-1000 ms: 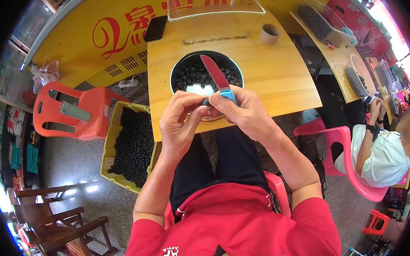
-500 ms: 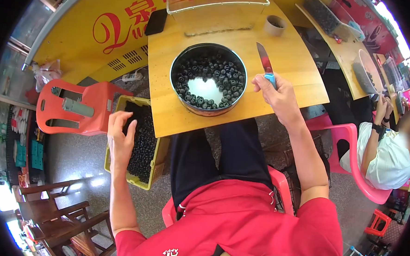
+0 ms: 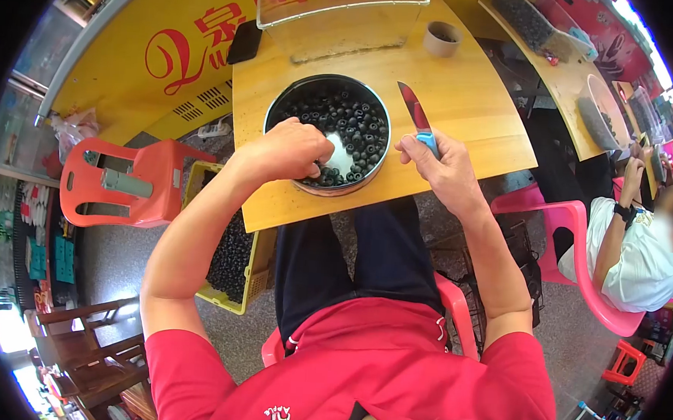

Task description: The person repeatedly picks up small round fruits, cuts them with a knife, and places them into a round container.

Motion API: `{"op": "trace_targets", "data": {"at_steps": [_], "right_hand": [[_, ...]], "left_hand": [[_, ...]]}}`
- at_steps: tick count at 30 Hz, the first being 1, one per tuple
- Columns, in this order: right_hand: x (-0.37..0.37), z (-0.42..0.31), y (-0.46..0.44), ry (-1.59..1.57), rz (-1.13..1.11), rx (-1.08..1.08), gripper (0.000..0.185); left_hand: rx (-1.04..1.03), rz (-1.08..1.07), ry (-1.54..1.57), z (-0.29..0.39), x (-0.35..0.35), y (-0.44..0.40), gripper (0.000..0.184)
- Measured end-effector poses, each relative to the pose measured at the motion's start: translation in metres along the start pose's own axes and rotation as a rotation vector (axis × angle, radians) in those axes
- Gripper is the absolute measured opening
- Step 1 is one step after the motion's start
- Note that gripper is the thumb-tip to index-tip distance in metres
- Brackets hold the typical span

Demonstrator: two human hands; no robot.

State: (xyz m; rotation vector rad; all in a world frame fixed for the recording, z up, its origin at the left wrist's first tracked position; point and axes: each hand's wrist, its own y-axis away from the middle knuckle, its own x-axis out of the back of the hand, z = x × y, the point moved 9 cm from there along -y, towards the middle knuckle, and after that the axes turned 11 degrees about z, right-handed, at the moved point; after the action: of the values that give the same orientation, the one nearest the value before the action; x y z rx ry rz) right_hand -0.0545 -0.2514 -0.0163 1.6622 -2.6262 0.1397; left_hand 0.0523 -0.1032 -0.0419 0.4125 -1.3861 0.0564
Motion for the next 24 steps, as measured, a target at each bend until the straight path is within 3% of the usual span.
{"op": "trace_targets", "data": {"at_steps": [3,4,7,11,12,15,19,24], "right_hand": [[0.005,0.007,-0.001,0.033,0.004,-0.009,0.024],[0.005,0.010,-0.002,0.043,-0.001,-0.018,0.024],[0.001,0.009,-0.002,-0.005,0.003,-0.013,0.024],[-0.017,-0.004,0.000,-0.136,-0.041,0.014,0.025],[-0.023,-0.003,0.001,-0.158,-0.059,-0.053,0.025],[-0.044,-0.011,0.002,-0.235,-0.076,-0.057,0.025],[-0.069,-0.019,0.007,-0.343,-0.140,-0.129,0.027],[-0.076,-0.012,0.008,-0.427,-0.154,-0.218,0.024]], "left_hand": [[0.034,0.146,0.042,-0.007,0.013,-0.009,0.021],[-0.003,0.288,0.073,-0.011,0.019,-0.008,0.019],[0.030,0.520,0.375,-0.024,0.033,-0.003,0.023],[0.235,0.513,1.217,-0.017,0.031,0.017,0.025],[0.217,0.577,1.293,-0.008,0.037,0.024,0.022],[0.211,0.778,1.415,0.006,0.043,0.043,0.024],[0.052,1.036,1.193,0.020,0.052,0.061,0.023],[0.125,1.307,1.005,0.026,0.052,0.081,0.023]]}}
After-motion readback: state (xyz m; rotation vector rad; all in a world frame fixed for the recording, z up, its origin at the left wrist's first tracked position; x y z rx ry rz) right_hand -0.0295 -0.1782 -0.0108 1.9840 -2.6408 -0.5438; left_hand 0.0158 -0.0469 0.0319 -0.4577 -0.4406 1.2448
